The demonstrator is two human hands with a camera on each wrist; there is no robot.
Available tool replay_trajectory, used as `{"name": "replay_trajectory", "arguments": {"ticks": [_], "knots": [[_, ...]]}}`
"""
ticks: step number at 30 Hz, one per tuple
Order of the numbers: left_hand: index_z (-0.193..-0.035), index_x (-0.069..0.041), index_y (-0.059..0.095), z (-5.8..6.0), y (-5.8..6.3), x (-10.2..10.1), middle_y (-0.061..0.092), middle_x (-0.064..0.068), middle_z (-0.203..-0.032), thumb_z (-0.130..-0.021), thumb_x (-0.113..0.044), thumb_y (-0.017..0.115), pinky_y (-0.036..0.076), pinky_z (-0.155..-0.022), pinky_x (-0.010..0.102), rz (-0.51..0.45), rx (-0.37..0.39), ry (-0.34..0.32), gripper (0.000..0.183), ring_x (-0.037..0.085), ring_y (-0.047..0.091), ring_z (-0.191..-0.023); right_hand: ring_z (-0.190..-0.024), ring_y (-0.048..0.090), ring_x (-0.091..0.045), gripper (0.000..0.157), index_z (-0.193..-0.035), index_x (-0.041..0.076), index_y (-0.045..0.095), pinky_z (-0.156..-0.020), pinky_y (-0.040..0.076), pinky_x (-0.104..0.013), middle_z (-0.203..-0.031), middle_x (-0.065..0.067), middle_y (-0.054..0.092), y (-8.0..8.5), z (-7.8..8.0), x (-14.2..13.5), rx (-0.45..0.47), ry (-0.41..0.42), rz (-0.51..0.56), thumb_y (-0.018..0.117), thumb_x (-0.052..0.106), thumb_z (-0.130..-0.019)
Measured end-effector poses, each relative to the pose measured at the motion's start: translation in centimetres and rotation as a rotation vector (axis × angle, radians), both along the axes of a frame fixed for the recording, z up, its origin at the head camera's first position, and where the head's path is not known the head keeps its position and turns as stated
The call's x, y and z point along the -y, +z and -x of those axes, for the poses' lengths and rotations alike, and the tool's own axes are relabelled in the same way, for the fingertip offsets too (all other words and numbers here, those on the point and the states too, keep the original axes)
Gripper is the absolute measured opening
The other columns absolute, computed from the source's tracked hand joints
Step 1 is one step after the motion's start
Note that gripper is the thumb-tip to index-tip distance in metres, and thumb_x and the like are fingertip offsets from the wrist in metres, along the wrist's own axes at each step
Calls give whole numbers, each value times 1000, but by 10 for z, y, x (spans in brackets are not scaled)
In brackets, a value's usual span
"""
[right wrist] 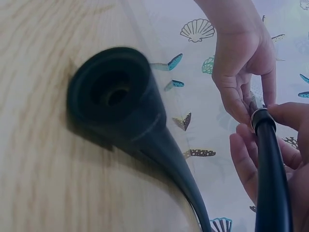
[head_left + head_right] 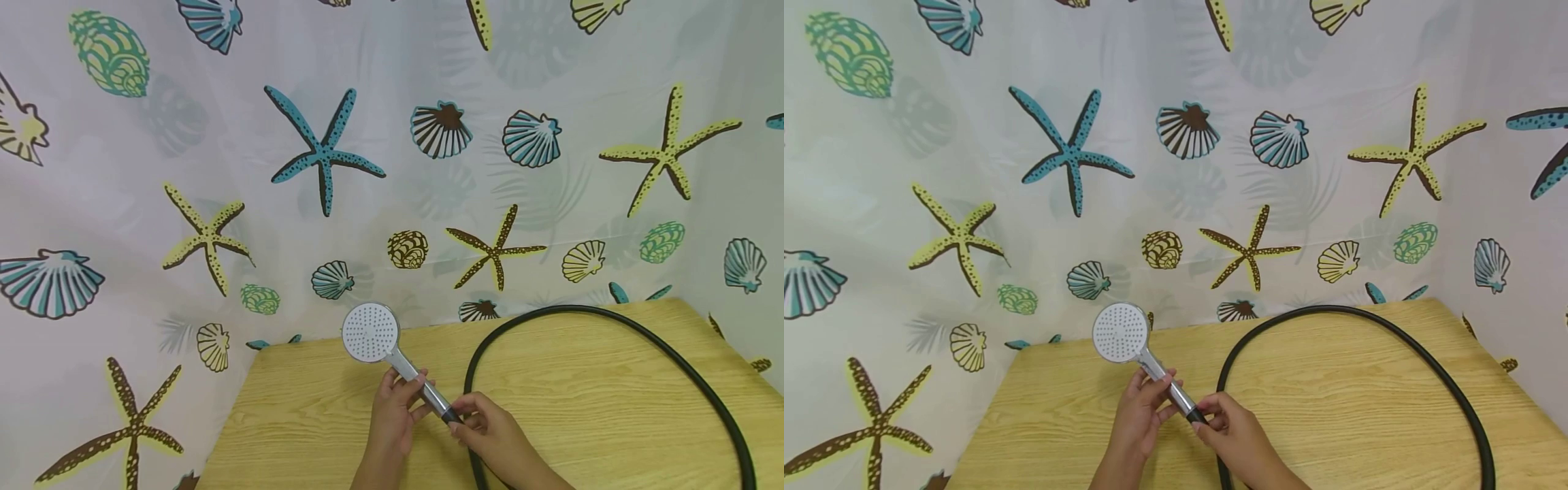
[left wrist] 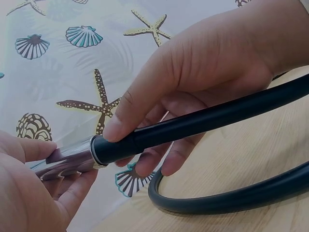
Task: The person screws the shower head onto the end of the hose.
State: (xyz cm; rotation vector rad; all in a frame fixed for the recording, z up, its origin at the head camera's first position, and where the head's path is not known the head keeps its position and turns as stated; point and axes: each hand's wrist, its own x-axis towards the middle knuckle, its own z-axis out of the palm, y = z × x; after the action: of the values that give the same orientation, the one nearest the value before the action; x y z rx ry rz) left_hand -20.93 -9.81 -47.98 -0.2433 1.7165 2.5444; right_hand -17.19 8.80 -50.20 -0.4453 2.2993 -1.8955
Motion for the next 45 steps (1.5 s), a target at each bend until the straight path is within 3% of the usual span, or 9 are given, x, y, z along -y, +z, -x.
{"name": "replay_trajectory", "arguments": {"ticks": [4, 19, 34, 45], "knots": [[-142, -9, 45, 0, 0, 0, 68, 7, -123, -93, -16, 72, 63, -88, 37, 8, 3, 0, 57, 16, 71, -101, -93, 65, -13, 36, -121, 10, 59, -76, 57, -21, -121, -11, 64, 1, 1, 0, -41, -15, -48, 74, 25, -93], [-140, -9, 48, 3, -2, -2, 67, 9, -122, -92, -20, 74, 63, -89, 38, 58, 16, 35, 56, 16, 70, -98, -97, 64, -11, 35, -119, 12, 57, -84, 60, -22, -117, -7, 61, 4, -3, 1, -208, -26, -159, 75, 25, -92], [-140, -7, 47, 4, -6, -3, 66, 5, -113, -90, -19, 75, 64, -85, 35, 67, 8, 61, 59, 16, 70, -95, -97, 66, -11, 33, -121, 13, 57, -85, 61, -21, -119, -7, 61, 1, -2, 1, -243, -11, -170, 73, 20, -94], [-141, -8, 47, 2, -3, -4, 65, 6, -116, -91, -20, 75, 64, -84, 34, 77, 17, 66, 58, 14, 69, -95, -97, 68, -13, 30, -121, 11, 58, -86, 60, -21, -118, -7, 62, 2, -4, 1, -256, -21, -180, 71, 20, -95]]}}
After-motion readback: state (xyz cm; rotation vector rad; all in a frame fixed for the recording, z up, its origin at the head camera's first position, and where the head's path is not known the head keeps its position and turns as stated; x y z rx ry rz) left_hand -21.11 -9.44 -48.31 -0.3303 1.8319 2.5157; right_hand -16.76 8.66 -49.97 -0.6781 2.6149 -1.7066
